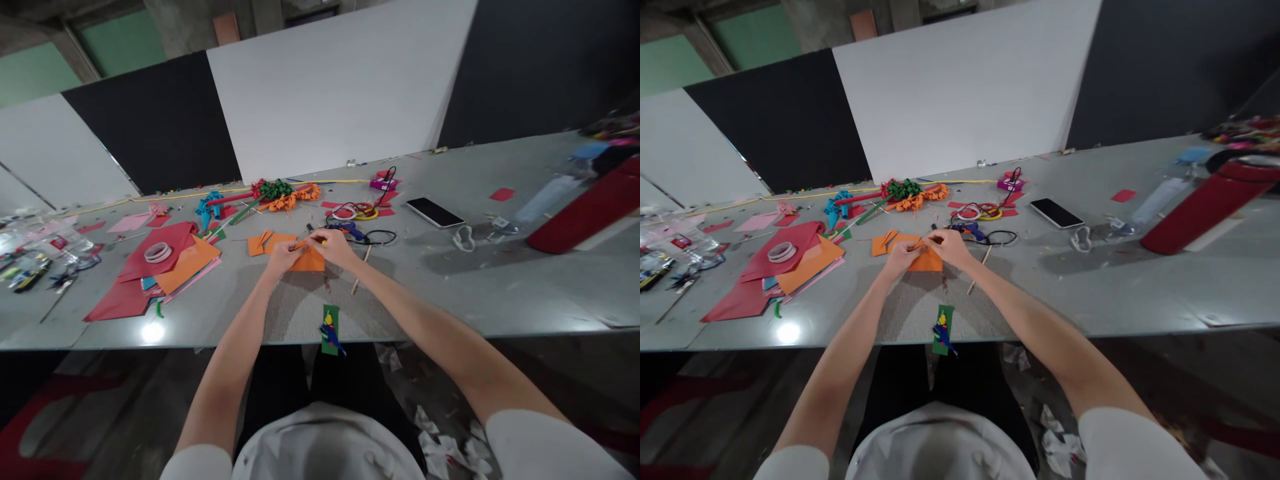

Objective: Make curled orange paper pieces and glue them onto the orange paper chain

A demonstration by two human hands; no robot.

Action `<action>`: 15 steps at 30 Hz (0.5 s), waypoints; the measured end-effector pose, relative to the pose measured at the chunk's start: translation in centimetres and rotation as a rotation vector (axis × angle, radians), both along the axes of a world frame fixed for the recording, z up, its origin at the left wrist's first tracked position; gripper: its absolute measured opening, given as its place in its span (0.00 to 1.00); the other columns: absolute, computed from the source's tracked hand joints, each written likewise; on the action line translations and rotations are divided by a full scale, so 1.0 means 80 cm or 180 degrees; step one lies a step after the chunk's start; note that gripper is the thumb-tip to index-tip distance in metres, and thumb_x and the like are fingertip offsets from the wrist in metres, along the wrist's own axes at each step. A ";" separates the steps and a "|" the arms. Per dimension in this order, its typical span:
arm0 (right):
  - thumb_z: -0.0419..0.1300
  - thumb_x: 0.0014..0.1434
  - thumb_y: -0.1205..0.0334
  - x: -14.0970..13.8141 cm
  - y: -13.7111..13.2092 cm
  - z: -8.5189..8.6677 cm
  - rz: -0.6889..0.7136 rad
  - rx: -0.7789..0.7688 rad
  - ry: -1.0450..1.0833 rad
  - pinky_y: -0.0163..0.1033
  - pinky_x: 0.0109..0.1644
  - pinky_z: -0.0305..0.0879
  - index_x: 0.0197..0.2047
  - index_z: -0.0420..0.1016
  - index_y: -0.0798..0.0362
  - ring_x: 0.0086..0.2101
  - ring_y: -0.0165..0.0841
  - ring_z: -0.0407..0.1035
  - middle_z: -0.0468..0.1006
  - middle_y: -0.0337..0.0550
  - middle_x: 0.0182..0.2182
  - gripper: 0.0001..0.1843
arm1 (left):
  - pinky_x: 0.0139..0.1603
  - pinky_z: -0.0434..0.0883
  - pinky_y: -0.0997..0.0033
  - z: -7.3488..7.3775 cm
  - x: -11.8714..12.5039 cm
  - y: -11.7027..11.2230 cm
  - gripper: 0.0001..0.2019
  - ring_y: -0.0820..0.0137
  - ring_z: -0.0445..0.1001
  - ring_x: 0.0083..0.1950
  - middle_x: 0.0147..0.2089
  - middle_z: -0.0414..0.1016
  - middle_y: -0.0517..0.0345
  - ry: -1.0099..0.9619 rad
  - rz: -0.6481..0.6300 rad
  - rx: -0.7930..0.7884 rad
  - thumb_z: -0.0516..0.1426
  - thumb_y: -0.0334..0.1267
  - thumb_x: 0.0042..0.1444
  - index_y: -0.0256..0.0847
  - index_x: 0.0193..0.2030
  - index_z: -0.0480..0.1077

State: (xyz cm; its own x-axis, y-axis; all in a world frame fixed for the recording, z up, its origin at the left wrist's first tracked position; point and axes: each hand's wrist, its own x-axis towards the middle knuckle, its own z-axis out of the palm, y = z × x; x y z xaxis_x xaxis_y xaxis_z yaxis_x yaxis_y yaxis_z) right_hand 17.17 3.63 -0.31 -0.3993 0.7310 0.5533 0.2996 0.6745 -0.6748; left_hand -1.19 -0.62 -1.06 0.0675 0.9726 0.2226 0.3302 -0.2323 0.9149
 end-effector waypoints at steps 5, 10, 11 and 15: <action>0.59 0.60 0.49 -0.001 0.001 -0.001 -0.0029 -0.0285 0.0244 0.39 0.36 0.65 0.30 0.78 0.55 0.29 0.36 0.73 0.82 0.46 0.28 0.17 | 0.28 0.58 0.75 0.004 0.000 -0.001 0.11 0.76 0.63 0.26 0.25 0.69 0.61 -0.0586 0.0142 -0.0208 0.66 0.44 0.50 0.36 0.30 0.77; 0.59 0.59 0.49 -0.001 0.001 0.001 0.0204 -0.0379 0.0243 0.38 0.36 0.65 0.32 0.78 0.54 0.29 0.35 0.72 0.81 0.45 0.29 0.17 | 0.31 0.64 0.75 0.004 -0.002 -0.002 0.11 0.73 0.71 0.30 0.30 0.77 0.55 -0.0827 0.0164 -0.0368 0.69 0.40 0.46 0.35 0.33 0.79; 0.59 0.58 0.48 0.000 0.001 0.001 0.0279 -0.0396 0.0235 0.38 0.36 0.65 0.33 0.79 0.54 0.30 0.34 0.72 0.81 0.45 0.30 0.17 | 0.31 0.64 0.75 0.005 -0.002 -0.003 0.11 0.72 0.71 0.30 0.30 0.78 0.55 -0.0810 0.0136 -0.0393 0.69 0.40 0.46 0.34 0.33 0.79; 0.61 0.59 0.47 0.001 0.002 0.001 0.0336 -0.0439 0.0223 0.38 0.38 0.66 0.35 0.80 0.54 0.31 0.35 0.73 0.82 0.45 0.31 0.18 | 0.35 0.69 0.74 0.006 -0.002 -0.003 0.11 0.71 0.75 0.34 0.35 0.80 0.52 -0.0819 0.0214 -0.0305 0.70 0.38 0.47 0.34 0.36 0.80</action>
